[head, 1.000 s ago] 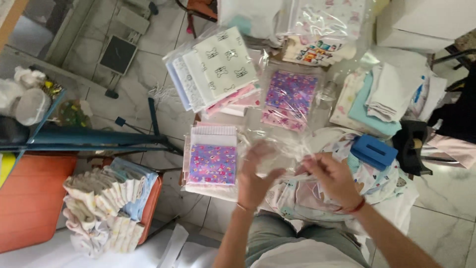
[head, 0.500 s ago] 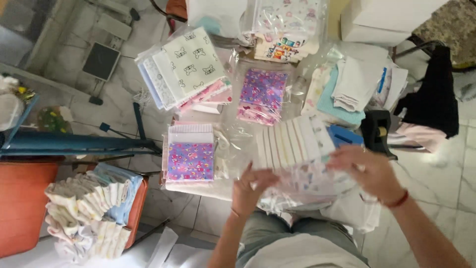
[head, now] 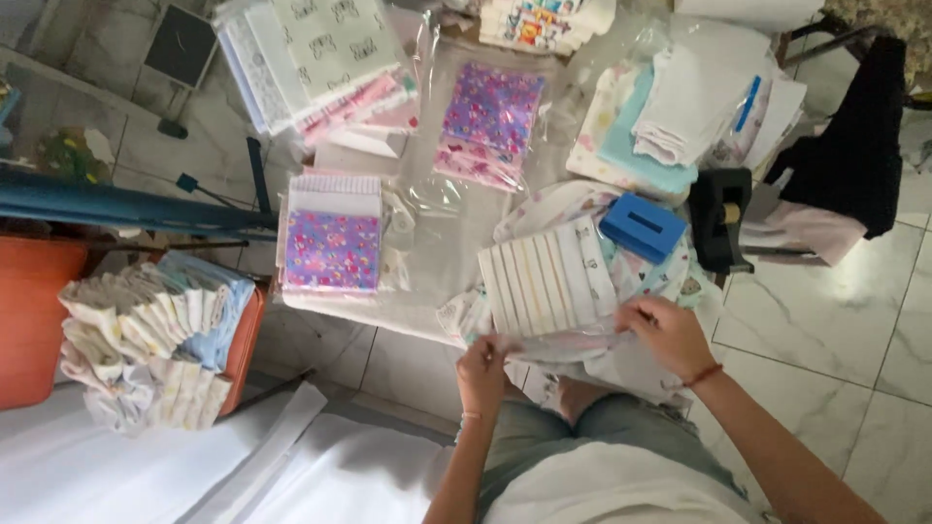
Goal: Folding fabric items and sealing them inside plastic bags using a stapler
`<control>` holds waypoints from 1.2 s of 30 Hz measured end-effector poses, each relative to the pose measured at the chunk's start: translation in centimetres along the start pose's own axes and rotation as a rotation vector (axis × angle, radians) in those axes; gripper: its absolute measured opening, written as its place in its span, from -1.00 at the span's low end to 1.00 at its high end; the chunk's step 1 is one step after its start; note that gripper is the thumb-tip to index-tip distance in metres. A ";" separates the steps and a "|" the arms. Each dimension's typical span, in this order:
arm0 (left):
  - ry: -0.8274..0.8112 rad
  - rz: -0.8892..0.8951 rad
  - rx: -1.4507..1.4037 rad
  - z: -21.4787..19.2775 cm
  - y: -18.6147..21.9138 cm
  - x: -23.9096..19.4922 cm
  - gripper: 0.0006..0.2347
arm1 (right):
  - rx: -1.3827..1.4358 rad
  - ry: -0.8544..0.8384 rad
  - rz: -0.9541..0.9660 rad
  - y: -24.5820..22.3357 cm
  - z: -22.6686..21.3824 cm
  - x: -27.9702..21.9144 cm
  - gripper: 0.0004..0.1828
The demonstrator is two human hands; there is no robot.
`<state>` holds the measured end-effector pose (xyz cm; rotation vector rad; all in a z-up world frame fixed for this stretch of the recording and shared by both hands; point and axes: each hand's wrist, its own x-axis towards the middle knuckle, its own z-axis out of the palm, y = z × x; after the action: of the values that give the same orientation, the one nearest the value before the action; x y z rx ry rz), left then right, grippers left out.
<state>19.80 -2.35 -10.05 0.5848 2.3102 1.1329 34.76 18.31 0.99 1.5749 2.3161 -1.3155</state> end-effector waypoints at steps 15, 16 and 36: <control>-0.055 -0.363 -0.159 -1.2 4.7 1.3 -0.75 | 0.099 -0.013 0.104 -0.8 -0.5 0.4 -0.70; -0.055 -0.362 -0.157 -1.2 5.6 1.4 -0.75 | 0.101 -0.013 0.104 -0.7 -0.6 0.4 -0.70; -0.109 -0.231 -0.492 -0.9 4.1 7.0 -0.94 | 0.192 -0.028 0.104 -0.2 -0.3 1.2 -0.65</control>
<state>14.41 3.47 -7.96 0.1823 1.8495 1.4424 34.10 19.38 0.75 1.6914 2.1143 -1.5637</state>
